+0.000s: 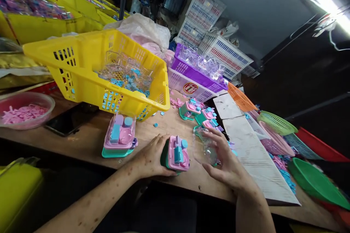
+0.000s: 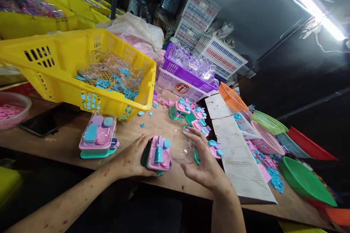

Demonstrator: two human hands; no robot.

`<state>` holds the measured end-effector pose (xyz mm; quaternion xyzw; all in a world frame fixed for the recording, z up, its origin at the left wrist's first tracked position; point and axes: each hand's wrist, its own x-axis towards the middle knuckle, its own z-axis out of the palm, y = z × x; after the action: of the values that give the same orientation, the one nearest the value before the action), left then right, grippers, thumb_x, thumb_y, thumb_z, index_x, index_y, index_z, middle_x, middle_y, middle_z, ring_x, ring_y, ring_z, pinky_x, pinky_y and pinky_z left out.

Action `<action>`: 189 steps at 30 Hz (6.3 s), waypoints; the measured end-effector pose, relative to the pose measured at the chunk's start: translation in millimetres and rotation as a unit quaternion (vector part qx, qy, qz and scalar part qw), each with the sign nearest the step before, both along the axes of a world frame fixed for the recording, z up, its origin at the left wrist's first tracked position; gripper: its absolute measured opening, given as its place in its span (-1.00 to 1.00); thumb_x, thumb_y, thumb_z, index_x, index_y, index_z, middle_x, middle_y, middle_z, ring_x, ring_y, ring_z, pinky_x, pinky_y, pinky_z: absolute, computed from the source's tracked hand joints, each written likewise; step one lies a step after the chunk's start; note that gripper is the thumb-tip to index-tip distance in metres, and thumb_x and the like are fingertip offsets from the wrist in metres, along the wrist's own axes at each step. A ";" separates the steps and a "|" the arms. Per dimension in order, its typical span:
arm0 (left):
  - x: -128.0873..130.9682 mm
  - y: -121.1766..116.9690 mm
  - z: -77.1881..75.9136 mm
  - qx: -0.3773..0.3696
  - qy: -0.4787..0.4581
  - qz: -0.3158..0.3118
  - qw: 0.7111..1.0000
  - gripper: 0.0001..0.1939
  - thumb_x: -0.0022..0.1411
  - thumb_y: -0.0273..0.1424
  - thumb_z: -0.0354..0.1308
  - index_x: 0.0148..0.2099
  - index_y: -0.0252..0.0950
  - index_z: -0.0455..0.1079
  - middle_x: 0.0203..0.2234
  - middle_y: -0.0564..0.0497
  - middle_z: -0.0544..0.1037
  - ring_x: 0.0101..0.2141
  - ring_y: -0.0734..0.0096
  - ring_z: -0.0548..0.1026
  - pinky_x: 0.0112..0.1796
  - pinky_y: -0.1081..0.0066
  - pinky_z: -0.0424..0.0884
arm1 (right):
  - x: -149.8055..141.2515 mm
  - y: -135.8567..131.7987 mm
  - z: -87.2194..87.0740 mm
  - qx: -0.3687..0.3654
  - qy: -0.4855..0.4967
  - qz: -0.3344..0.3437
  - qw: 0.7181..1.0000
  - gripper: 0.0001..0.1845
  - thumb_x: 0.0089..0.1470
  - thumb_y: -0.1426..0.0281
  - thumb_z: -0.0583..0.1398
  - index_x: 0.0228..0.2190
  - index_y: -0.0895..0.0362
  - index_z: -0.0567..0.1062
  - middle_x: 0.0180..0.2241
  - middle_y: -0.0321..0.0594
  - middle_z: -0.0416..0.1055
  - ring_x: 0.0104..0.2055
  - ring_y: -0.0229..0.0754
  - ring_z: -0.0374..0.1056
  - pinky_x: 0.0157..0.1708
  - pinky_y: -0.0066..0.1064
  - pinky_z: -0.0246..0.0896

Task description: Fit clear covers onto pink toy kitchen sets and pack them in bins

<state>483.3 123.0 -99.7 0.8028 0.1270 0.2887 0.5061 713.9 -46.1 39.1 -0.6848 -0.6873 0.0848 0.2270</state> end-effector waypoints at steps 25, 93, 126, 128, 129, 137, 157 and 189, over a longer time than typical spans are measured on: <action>8.6 0.2 -8.2 0.025 -0.016 0.010 1.000 0.22 -0.15 -0.02 0.74 0.42 -0.17 0.20 0.28 -0.23 0.45 0.29 -0.30 0.46 0.34 -0.27 0.40 | -47.5 47.0 -11.5 0.033 -0.109 0.083 0.990 -0.17 0.36 -0.06 0.37 0.47 -0.03 0.34 0.37 0.06 0.39 0.42 0.22 0.36 0.38 0.14 0.42; 14.3 -19.0 19.6 0.004 0.049 0.025 0.998 -0.14 -0.09 -0.18 0.57 0.20 -0.14 0.26 0.10 -0.18 0.55 0.12 -0.25 0.58 0.18 -0.18 0.53 | -83.4 44.9 -20.5 0.010 -0.093 -0.051 0.994 -0.55 0.28 0.40 0.14 0.18 0.03 0.34 0.18 0.00 0.52 0.27 0.16 0.48 0.25 0.08 0.50; 20.1 -19.5 2.7 0.018 0.042 0.021 0.999 0.26 -0.21 0.08 0.74 0.36 -0.08 0.09 0.31 -0.19 0.47 0.35 -0.28 0.42 0.40 -0.38 0.10 | -75.2 58.6 20.0 -0.035 -0.137 0.015 0.990 -0.60 0.37 0.28 0.23 0.18 0.06 0.52 0.17 -0.04 0.58 0.28 0.14 0.51 0.29 0.03 0.49; 19.3 -18.6 2.7 0.018 0.038 0.019 0.999 0.24 -0.21 0.12 0.73 0.34 -0.08 0.11 0.28 -0.18 0.49 0.33 -0.27 0.44 0.38 -0.35 0.13 | -77.5 61.2 18.7 -0.048 -0.144 0.018 0.988 -0.62 0.37 0.29 0.22 0.17 0.06 0.52 0.17 -0.03 0.57 0.27 0.13 0.51 0.28 0.02 0.50; 19.1 -18.3 2.9 0.018 0.035 0.019 0.999 0.24 -0.21 0.12 0.73 0.34 -0.08 0.11 0.28 -0.17 0.50 0.32 -0.26 0.44 0.38 -0.33 0.14 | -78.3 62.0 17.7 -0.050 -0.147 0.017 0.988 -0.62 0.37 0.29 0.22 0.16 0.07 0.52 0.17 -0.03 0.57 0.27 0.13 0.52 0.28 0.02 0.50; 19.2 -18.0 4.2 0.011 0.022 0.024 0.999 0.20 -0.19 0.08 0.73 0.33 -0.11 0.15 0.25 -0.14 0.50 0.29 -0.20 0.46 0.35 -0.29 0.18 | -81.3 61.2 13.1 -0.055 -0.163 -0.010 0.985 -0.60 0.34 0.31 0.22 0.17 0.07 0.50 0.18 -0.03 0.55 0.26 0.15 0.50 0.26 0.04 0.51; 18.9 -17.2 10.7 0.005 0.045 0.020 0.999 0.19 -0.21 0.09 0.74 0.31 -0.14 0.20 0.26 -0.18 0.55 0.31 -0.23 0.47 0.37 -0.37 0.13 | -84.4 47.1 -7.7 0.003 -0.140 -0.076 0.987 -0.59 0.36 0.30 0.20 0.19 0.03 0.47 0.19 -0.01 0.51 0.30 0.12 0.45 0.28 0.07 0.45; 19.7 -17.6 3.8 0.049 0.054 0.010 0.997 0.33 -0.17 -0.05 0.76 0.47 -0.17 0.08 0.37 -0.26 0.47 0.39 -0.26 0.42 0.45 -0.24 0.10 | -62.4 30.2 -13.4 -0.004 -0.001 -0.086 0.996 -0.57 0.46 0.18 0.23 0.26 0.00 0.41 0.26 0.02 0.47 0.32 0.15 0.43 0.28 0.11 0.45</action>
<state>503.0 105.4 -95.9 0.8396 0.1479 0.2555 0.4560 651.5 -15.9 25.7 -0.7422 -0.6260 0.0671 0.2295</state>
